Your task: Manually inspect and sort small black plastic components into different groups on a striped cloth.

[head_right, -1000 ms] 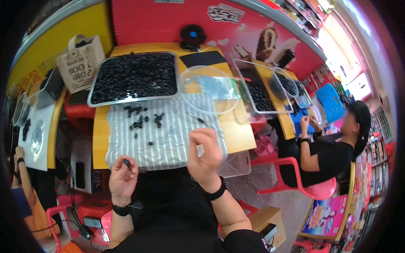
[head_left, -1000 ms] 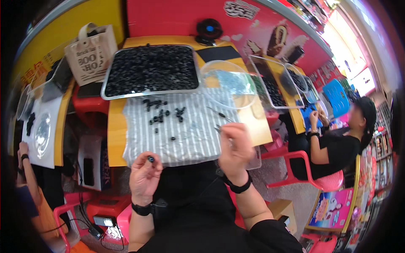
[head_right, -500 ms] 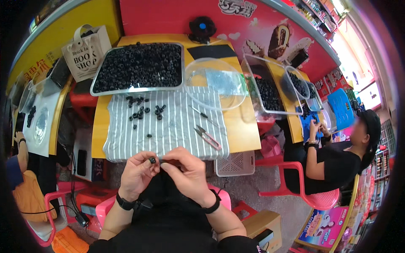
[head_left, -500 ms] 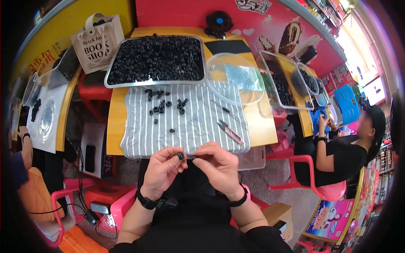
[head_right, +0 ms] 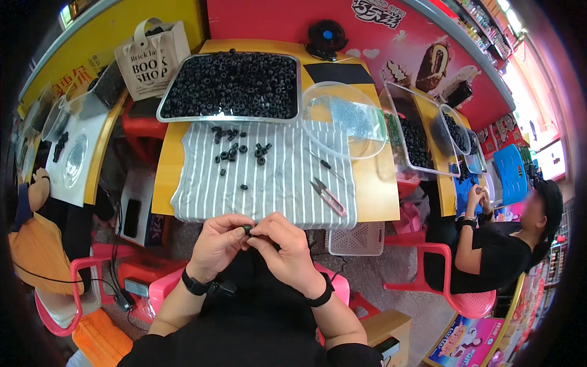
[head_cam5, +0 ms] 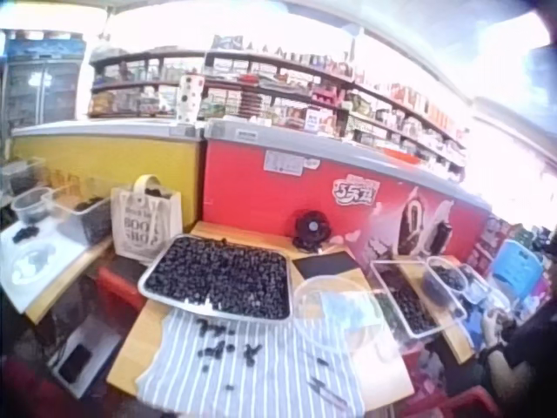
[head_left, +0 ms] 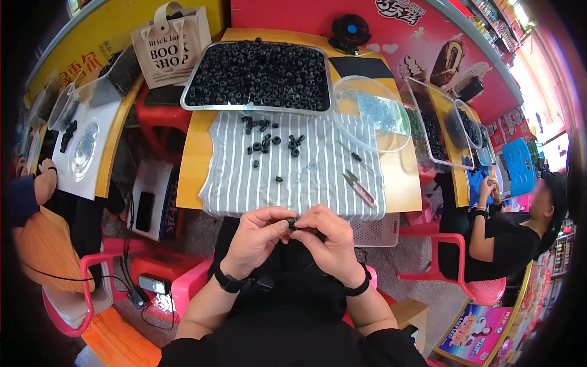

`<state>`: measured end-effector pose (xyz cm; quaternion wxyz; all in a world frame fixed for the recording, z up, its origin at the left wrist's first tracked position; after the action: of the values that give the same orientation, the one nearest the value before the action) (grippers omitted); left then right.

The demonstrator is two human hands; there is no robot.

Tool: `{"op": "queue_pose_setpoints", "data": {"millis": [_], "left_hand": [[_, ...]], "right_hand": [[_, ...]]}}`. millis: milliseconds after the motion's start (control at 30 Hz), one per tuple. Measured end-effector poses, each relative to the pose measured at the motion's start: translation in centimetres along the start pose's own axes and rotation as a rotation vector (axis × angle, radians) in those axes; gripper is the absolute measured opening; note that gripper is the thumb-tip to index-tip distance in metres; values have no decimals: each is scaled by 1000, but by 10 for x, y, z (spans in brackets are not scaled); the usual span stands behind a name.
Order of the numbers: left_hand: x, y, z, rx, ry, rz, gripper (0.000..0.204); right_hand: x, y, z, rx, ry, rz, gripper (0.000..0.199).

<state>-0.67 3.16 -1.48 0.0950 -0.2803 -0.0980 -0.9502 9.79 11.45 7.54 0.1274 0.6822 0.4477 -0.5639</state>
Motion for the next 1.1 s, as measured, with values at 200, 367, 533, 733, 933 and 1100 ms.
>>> {"op": "queue_pose_setpoints", "data": {"millis": [200, 367, 533, 733, 933, 1100], "left_hand": [[8, -2, -2, -18, -85, 7, 21], [8, 0, -1, -24, -91, -9, 20], [11, 1, 0, -23, -108, 19, 18], [13, 1, -1, -24, -206, 78, 17], [14, 0, 1, -30, -200, 65, 20], [12, 0, 4, -17, -345, 57, 23]], "right_hand": [[8, -2, 4, -23, -25, 6, 16], [1, -5, 5, -29, -23, -33, 15], [1, -5, 7, -52, -31, -50, 18], [13, -4, 13, -105, -79, -37, 17], [13, -8, 10, -127, 34, -41, 17], [18, -10, 9, -108, -1, -41, 16]]}}
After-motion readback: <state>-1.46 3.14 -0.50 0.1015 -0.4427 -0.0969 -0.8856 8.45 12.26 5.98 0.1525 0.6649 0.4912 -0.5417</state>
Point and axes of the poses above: each hand's wrist, its own y-axis away from the middle knuckle, its own z-axis out of the palm, x = y × z, the point moved 7 cm from there along -y, towards the middle knuckle, and after that the axes turned 1 degree about y, right-handed, at the moved point
